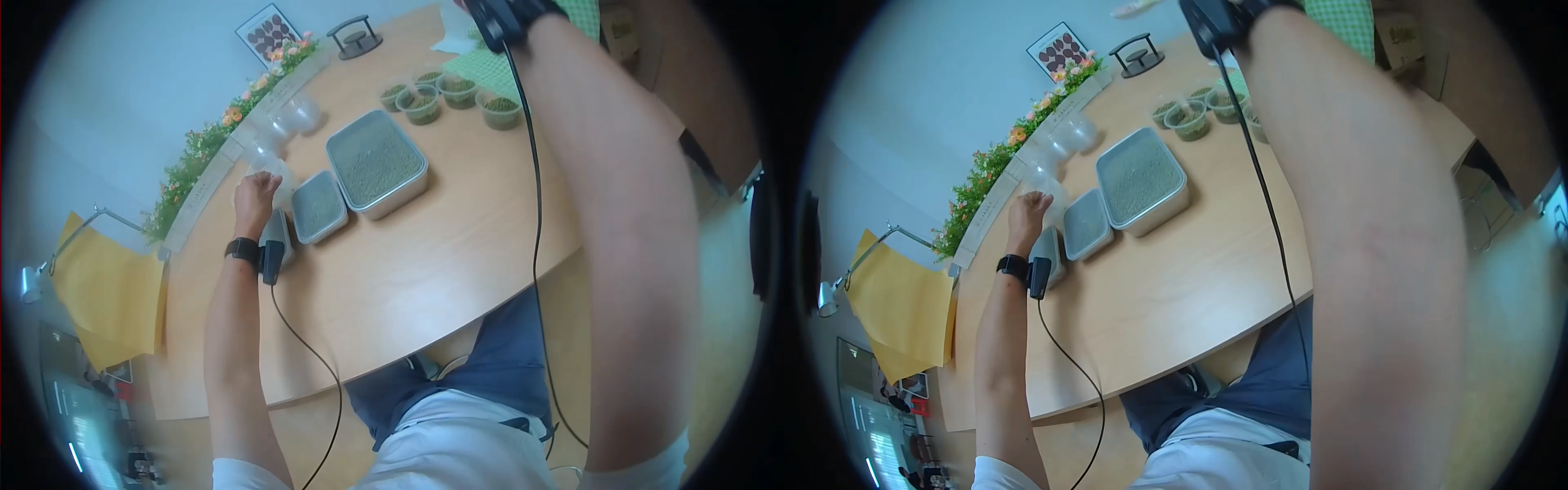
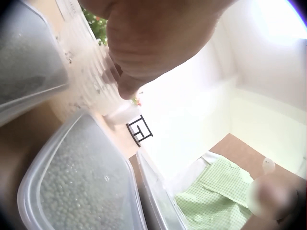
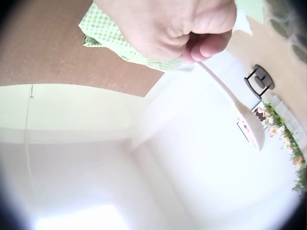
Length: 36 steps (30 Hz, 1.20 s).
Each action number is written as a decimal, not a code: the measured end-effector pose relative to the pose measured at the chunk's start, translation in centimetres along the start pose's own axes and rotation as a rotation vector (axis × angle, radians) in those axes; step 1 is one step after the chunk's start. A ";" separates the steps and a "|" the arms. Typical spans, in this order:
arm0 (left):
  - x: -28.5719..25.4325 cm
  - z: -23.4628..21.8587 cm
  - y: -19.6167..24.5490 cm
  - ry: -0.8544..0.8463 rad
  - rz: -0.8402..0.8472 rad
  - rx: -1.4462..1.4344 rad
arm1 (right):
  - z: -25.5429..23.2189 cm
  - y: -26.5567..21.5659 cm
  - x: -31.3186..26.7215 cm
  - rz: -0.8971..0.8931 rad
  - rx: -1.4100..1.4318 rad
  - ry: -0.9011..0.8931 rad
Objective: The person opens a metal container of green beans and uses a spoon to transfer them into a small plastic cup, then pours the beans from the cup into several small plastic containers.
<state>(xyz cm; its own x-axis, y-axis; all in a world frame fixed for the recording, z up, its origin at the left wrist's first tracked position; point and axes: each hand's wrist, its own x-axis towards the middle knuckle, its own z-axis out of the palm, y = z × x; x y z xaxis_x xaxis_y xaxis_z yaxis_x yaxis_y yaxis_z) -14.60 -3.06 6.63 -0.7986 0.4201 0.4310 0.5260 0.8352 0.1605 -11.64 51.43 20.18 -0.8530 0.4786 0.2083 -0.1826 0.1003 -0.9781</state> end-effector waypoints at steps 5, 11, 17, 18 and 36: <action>-0.7 -0.9 0.3 0.056 -0.083 -0.048 | -1.1 4.3 -9.6 0.231 0.753 0.040; -2.8 -3.6 3.5 0.343 0.056 0.003 | -3.7 9.1 -14.0 0.312 0.947 0.266; -10.0 -4.6 14.1 0.202 0.387 -0.229 | -6.1 12.7 -15.9 0.222 1.084 0.233; -10.5 -4.3 15.5 0.114 0.399 -0.265 | -5.9 13.6 -15.1 0.213 1.075 0.212; -13.9 0.3 23.1 -0.128 0.494 -0.418 | -5.3 18.0 -17.9 0.237 1.078 0.047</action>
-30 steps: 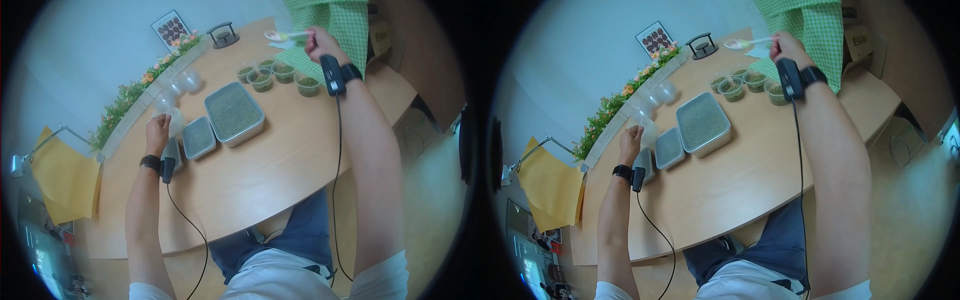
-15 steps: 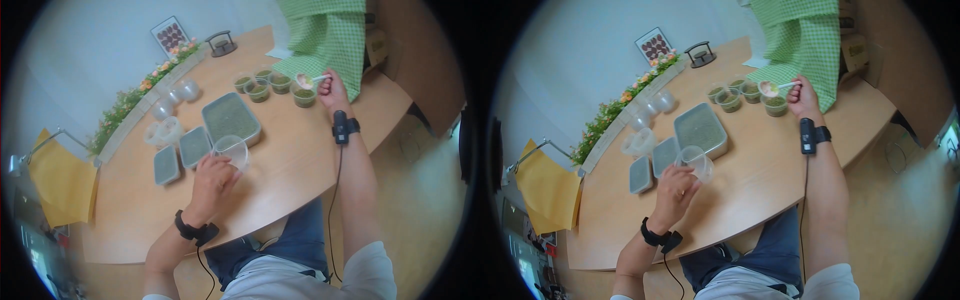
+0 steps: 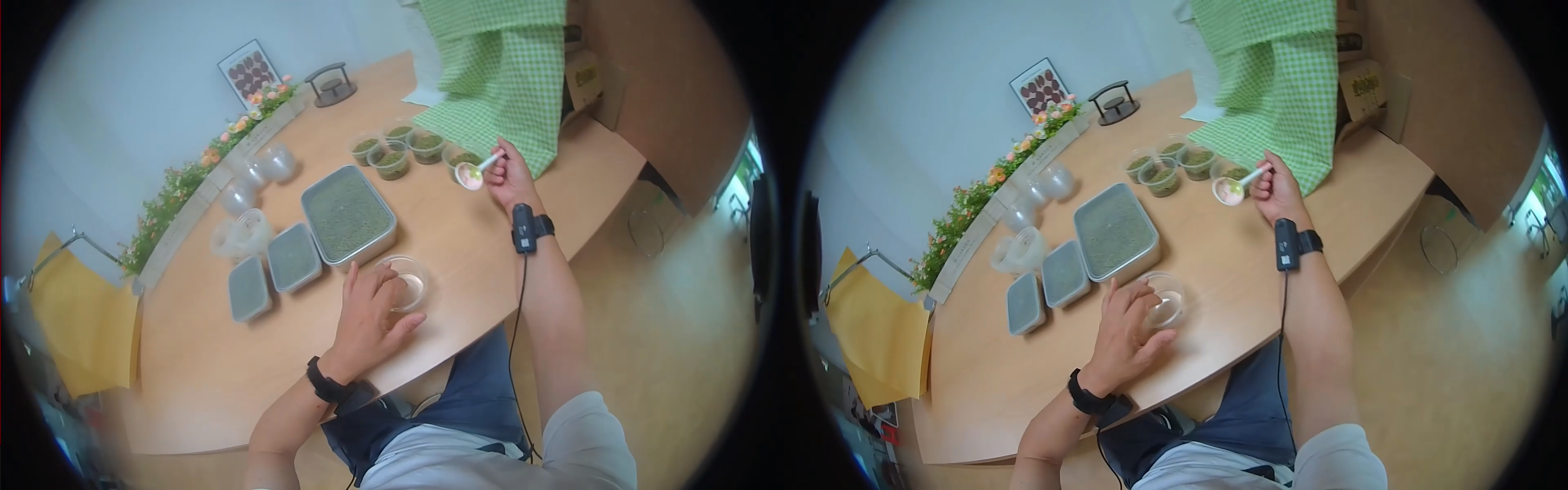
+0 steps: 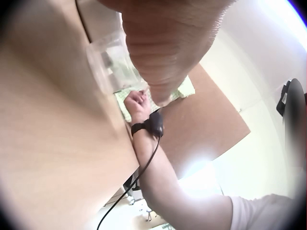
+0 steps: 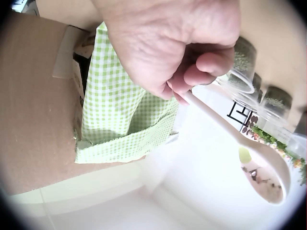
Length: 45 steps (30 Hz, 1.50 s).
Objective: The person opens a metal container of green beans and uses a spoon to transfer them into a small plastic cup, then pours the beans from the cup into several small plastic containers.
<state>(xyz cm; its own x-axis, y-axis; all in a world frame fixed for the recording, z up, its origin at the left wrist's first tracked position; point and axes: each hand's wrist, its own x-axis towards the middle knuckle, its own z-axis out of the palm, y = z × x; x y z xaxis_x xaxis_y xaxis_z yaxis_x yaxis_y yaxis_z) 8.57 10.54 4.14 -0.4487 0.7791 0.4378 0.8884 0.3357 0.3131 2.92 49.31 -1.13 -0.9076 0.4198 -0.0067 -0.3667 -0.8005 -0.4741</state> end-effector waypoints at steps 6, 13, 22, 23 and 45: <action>3.0 -1.0 -5.7 0.147 -0.140 0.246 | 0.5 -0.5 -0.5 -0.034 -0.007 0.058; 3.7 1.0 -7.2 0.063 -0.169 0.373 | 1.0 -0.4 -0.8 -0.027 0.019 0.121; 3.5 1.5 -7.4 0.158 -0.197 0.334 | 1.4 0.2 -1.0 0.012 -0.010 0.120; 3.5 1.6 -7.4 0.163 -0.196 0.323 | 1.5 0.2 -1.1 0.017 -0.014 0.118; 2.7 1.6 -7.2 0.270 -0.217 0.160 | 12.6 2.9 -1.1 0.082 -0.227 -0.192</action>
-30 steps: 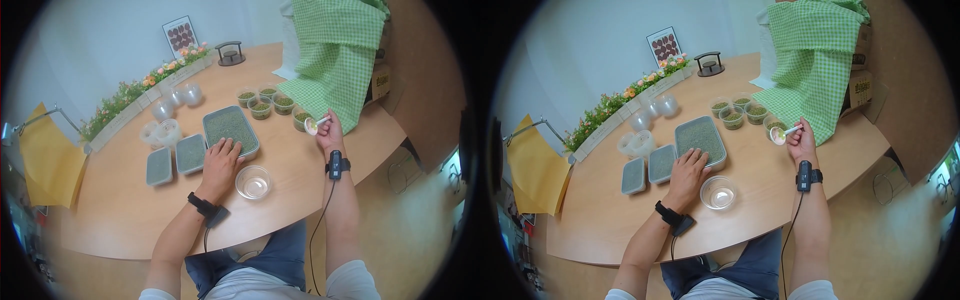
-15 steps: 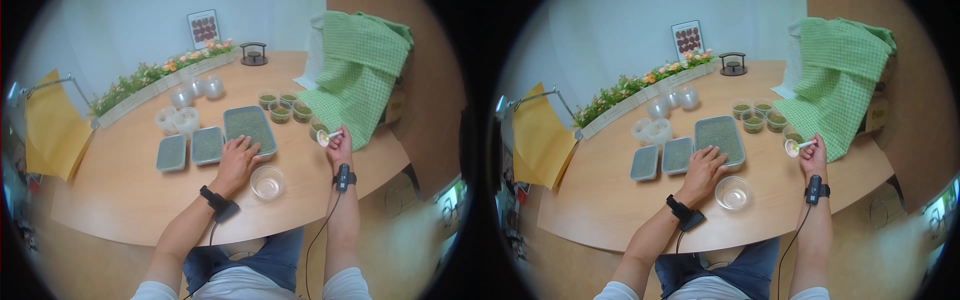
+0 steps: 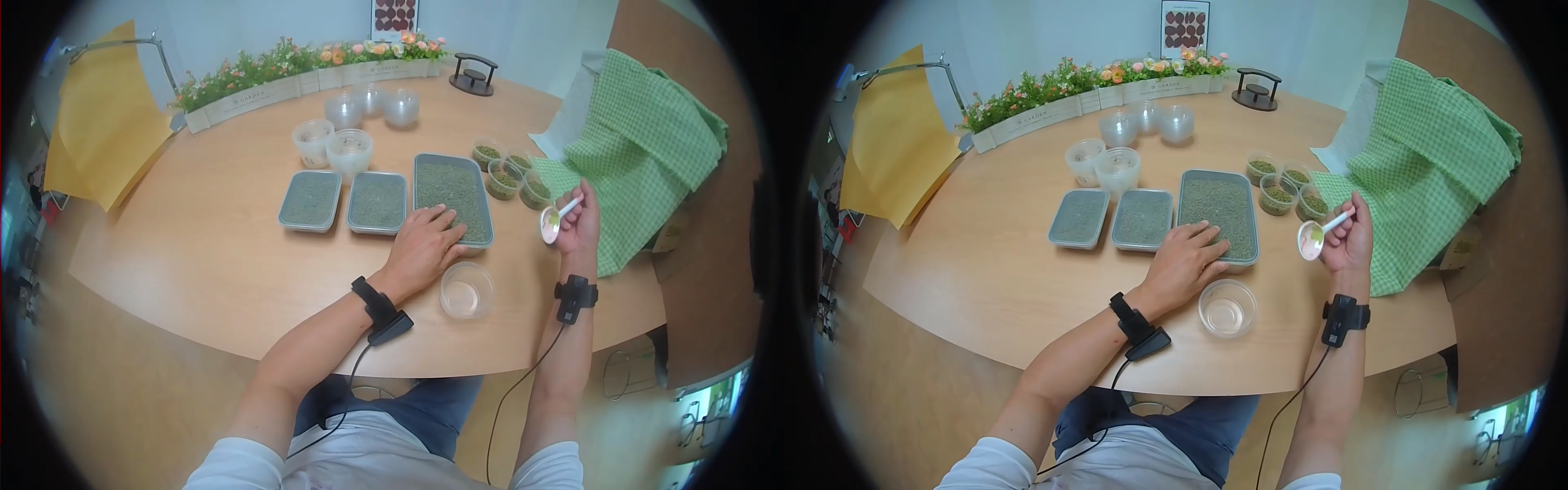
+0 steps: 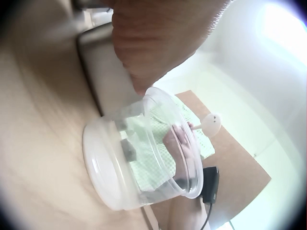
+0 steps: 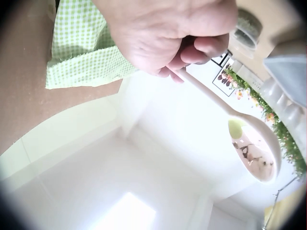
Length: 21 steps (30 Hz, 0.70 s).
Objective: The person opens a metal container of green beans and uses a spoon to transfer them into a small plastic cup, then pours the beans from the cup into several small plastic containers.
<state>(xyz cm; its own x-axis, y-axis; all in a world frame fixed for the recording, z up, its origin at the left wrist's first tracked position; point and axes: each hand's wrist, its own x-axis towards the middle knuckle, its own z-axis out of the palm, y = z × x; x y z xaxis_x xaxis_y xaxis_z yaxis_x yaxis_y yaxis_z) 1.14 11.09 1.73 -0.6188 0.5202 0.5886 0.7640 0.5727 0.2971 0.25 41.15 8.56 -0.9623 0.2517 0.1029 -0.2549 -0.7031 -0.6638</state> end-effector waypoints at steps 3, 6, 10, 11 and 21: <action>-0.2 0.1 0.2 0.001 0.011 0.026 | 2.8 -0.7 0.2 -0.020 -0.010 -0.048; 0.0 0.2 0.0 -0.002 0.020 0.045 | 4.0 -1.0 0.6 -0.074 -0.051 -0.015; -0.1 0.0 0.3 0.021 -0.010 -0.002 | 4.5 -1.3 0.7 -0.150 -0.119 0.034; -0.1 0.0 0.3 0.027 -0.013 -0.004 | 4.5 -1.3 0.3 -0.163 -0.185 0.046; 0.5 0.0 1.3 0.071 -0.051 -0.172 | -0.8 -0.3 1.2 0.064 -0.059 0.042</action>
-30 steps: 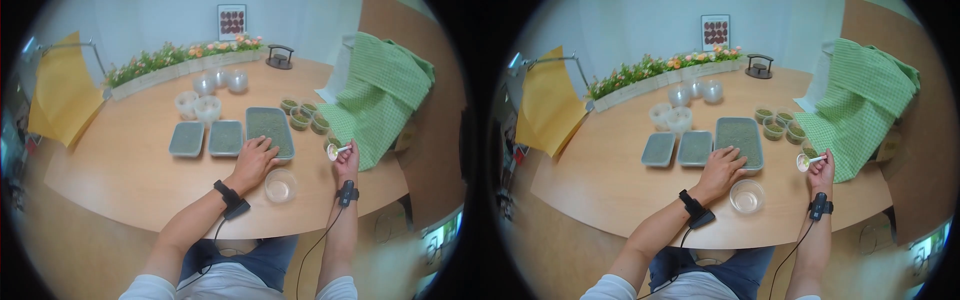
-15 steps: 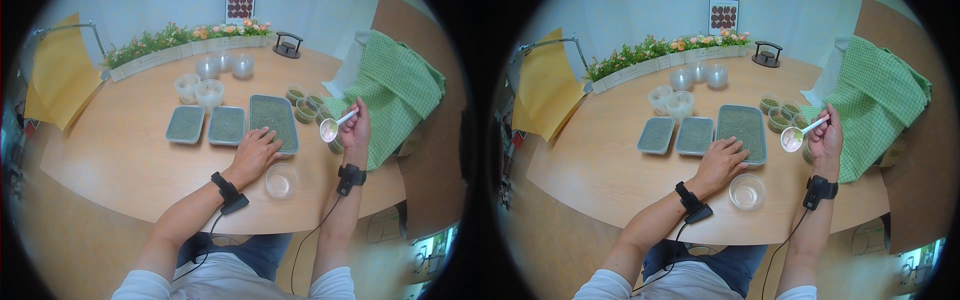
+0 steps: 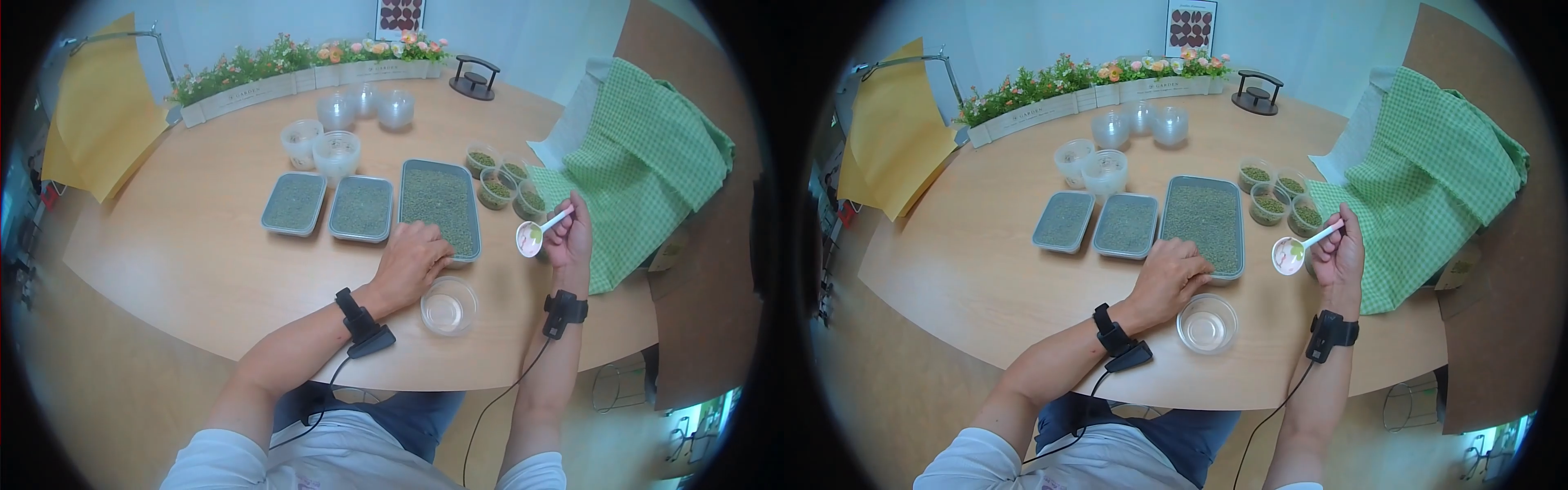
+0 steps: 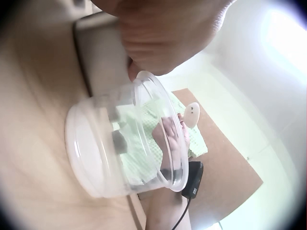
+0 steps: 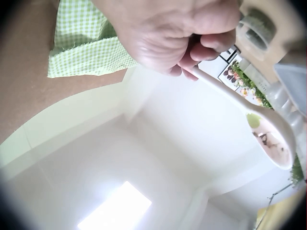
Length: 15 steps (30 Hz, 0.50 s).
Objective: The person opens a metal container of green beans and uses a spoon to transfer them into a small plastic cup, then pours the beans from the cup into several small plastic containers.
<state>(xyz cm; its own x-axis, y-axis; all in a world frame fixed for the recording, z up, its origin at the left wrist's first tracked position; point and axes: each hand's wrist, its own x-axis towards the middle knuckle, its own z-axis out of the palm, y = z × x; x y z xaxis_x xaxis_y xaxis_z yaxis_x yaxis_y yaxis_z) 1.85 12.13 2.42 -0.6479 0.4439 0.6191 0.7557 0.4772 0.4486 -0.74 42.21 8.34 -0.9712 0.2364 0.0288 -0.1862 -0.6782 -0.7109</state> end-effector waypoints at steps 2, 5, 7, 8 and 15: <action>0.0 -0.1 -0.1 -0.031 0.006 -0.002 | -0.4 0.1 0.7 0.047 0.031 -0.002; 0.1 -0.1 -0.2 -0.033 0.021 0.010 | 1.1 -0.6 1.6 0.033 0.056 -0.034; 0.1 -0.1 -0.1 -0.032 0.017 -0.006 | 2.8 -1.4 1.9 -0.015 0.066 -0.051; 0.1 -0.1 -0.2 -0.029 0.009 -0.002 | 3.5 -1.6 2.0 -0.033 0.066 -0.082; 0.3 -0.6 0.1 -0.081 -0.044 -0.062 | 4.7 -1.3 2.6 -0.043 0.032 -0.125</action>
<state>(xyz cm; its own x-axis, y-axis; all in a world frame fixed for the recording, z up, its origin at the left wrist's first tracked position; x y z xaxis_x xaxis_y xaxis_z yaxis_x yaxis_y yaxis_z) 1.76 11.82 3.04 -0.6840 0.4849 0.5450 0.7295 0.4509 0.5143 -3.73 40.44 12.58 -0.9729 0.1784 0.1474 -0.2305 -0.6919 -0.6842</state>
